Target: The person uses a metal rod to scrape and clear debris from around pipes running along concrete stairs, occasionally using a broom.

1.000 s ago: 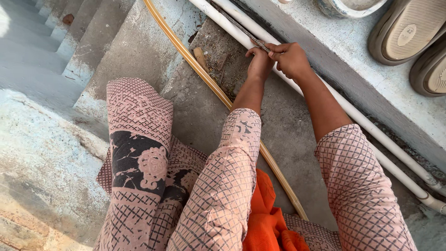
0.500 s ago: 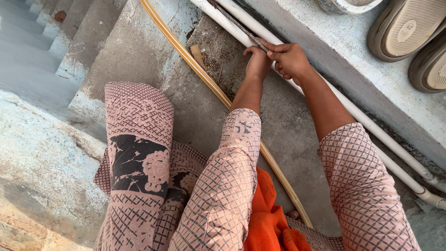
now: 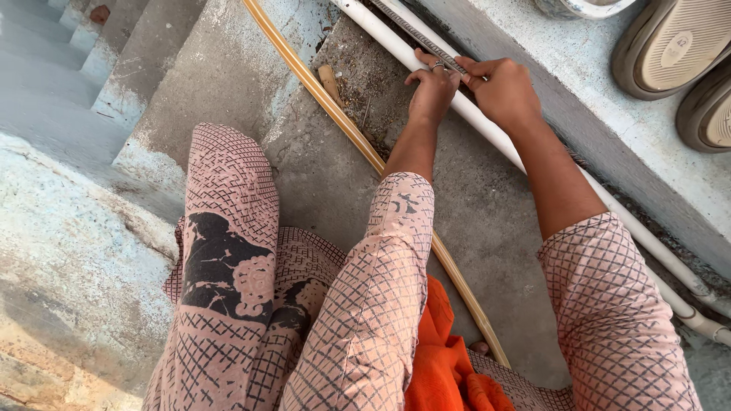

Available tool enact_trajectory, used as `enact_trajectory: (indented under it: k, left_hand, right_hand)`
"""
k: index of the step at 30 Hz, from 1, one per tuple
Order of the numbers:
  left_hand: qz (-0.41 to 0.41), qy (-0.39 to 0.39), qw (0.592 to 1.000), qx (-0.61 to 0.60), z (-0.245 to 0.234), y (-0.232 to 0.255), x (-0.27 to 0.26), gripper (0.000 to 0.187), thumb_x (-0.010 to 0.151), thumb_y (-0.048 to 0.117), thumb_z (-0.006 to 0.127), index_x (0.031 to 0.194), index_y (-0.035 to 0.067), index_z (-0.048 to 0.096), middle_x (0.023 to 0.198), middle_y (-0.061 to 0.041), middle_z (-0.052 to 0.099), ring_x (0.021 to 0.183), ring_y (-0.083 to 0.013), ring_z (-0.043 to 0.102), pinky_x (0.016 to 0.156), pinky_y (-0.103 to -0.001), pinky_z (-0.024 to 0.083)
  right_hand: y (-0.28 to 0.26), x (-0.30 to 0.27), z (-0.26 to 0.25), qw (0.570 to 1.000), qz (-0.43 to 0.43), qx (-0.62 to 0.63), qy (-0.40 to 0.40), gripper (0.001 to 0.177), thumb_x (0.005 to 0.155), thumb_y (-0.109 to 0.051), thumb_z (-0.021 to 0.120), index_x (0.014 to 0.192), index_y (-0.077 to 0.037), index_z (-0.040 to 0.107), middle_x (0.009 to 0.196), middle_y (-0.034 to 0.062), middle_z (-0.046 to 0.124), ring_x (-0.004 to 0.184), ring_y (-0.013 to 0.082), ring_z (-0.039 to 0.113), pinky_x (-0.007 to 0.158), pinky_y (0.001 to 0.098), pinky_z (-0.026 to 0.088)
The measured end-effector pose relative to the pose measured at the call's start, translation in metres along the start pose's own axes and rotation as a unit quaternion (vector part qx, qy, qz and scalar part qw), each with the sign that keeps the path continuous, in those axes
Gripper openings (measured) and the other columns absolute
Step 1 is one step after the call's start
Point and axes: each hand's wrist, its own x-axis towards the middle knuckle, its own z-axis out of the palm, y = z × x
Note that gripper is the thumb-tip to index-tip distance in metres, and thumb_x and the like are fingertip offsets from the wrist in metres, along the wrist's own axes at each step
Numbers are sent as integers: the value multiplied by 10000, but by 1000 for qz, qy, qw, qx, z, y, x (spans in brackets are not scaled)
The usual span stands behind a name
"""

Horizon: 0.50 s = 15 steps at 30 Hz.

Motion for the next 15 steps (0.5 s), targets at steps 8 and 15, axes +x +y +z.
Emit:
enact_trajectory:
  k: [8, 15]
  left_hand:
    - [-38, 19, 999, 14, 15, 10, 11, 470, 1000, 268, 511, 1345, -38, 598, 1315, -307, 599, 1192, -547, 594, 499, -501, 570]
    - [-45, 15, 999, -14, 4, 3, 8, 409, 1024, 292, 521, 1300, -5, 576, 1316, -327, 610, 1219, -528, 577, 531, -507, 559]
  right_hand:
    - [-57, 9, 27, 995, 19, -98, 10, 255, 1005, -268, 618, 1197, -301, 782, 1135, 142, 738, 1019, 356, 707, 900, 499, 545]
    - [-47, 8, 11, 986, 8, -164, 16, 279, 1011, -316, 577, 1196, -339, 784, 1119, 140, 722, 962, 371, 699, 838, 509, 551]
